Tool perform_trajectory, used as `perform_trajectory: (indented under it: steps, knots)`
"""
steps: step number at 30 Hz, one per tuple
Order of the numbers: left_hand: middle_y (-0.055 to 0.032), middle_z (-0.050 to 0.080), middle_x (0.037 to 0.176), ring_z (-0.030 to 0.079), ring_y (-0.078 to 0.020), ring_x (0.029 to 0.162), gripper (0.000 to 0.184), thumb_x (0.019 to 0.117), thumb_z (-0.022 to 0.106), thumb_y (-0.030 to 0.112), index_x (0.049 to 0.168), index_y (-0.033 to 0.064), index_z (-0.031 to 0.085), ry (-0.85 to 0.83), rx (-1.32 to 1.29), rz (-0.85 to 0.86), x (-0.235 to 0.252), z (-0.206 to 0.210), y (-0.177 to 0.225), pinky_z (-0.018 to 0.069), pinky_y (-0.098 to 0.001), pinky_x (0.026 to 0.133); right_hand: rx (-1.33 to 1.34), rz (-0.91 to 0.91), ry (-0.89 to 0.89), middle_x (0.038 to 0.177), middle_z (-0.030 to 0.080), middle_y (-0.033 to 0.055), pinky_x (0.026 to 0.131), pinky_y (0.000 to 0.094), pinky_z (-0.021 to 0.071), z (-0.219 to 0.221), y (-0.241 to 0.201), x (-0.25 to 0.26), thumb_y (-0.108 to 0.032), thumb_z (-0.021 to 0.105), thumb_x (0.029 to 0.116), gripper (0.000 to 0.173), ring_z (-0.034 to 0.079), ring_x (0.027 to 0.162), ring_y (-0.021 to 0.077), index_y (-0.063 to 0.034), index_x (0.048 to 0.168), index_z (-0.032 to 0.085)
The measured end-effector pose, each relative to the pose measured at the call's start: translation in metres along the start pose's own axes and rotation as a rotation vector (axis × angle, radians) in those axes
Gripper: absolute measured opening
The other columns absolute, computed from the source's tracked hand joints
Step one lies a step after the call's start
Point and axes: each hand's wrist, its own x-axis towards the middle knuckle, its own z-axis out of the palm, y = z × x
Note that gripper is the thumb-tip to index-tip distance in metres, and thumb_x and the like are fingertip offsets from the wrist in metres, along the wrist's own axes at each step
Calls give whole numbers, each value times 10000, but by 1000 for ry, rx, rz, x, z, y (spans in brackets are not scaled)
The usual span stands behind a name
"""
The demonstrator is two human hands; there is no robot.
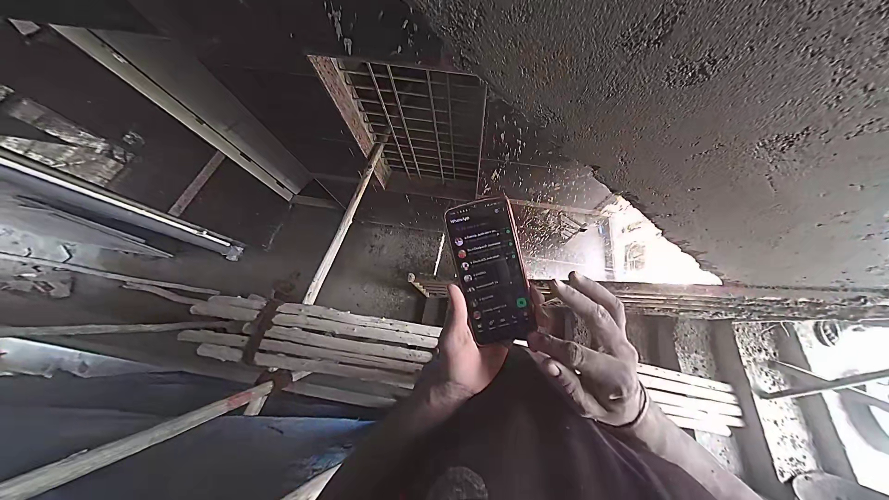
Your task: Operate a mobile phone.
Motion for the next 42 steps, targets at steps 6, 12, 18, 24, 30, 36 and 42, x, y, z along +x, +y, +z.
perform_trajectory:
  steps: [6,12,18,24,30,36,42]
  knots:
    - [-147,676,1253,656,-272,1169,670,974,440,676,1338,142,620,47,18,84,-12,-1,11,532,-470,1004,-23,-43,-66,1509,534,60,1224,508,286,15,-6,11,-455,554,1025,257,342,1494,321,-313,1135,737]
    - [-121,680,1266,649,-241,1197,622,999,434,634,1340,148,618,36,-4,137,-22,-1,18,518,-449,1033,-11,-71,-107,1511,533,62,1224,518,278,26,-12,17,-452,553,1025,258,338,1498,321,-313,1144,736]
    - [-130,674,1280,642,-249,1210,628,1005,428,630,1356,143,611,21,-1,182,-28,-3,22,509,-458,1043,-9,-96,-127,1496,551,78,1214,530,286,31,-13,22,-435,554,1024,249,355,1487,336,-304,1122,742]
    - [-131,668,1288,634,-250,1220,635,997,444,635,1362,142,607,6,-12,185,-31,-4,25,500,-464,1051,18,-102,-114,1480,561,69,1219,513,292,33,-18,24,-445,545,1030,263,363,1484,320,-293,1117,741]
    - [-139,663,1297,632,-263,1224,639,1002,442,628,1378,135,594,-5,-14,188,-32,-4,25,494,-472,1059,41,-96,-112,1501,543,68,1218,515,295,33,-17,24,-437,541,1033,260,355,1488,324,-297,1116,744]
    - [-141,665,1291,635,-263,1217,643,1002,434,632,1381,136,588,-11,4,190,-33,-4,25,505,-462,1046,30,-98,-110,1512,531,60,1224,504,290,31,-19,25,-441,541,1034,266,345,1494,314,-301,1142,739]
    - [-126,673,1278,644,-255,1202,612,994,459,629,1350,154,611,40,-2,207,-34,-4,23,523,-469,1021,26,-118,-107,1513,528,51,1220,516,289,30,-20,25,-436,552,1028,252,339,1496,317,-297,1130,735]
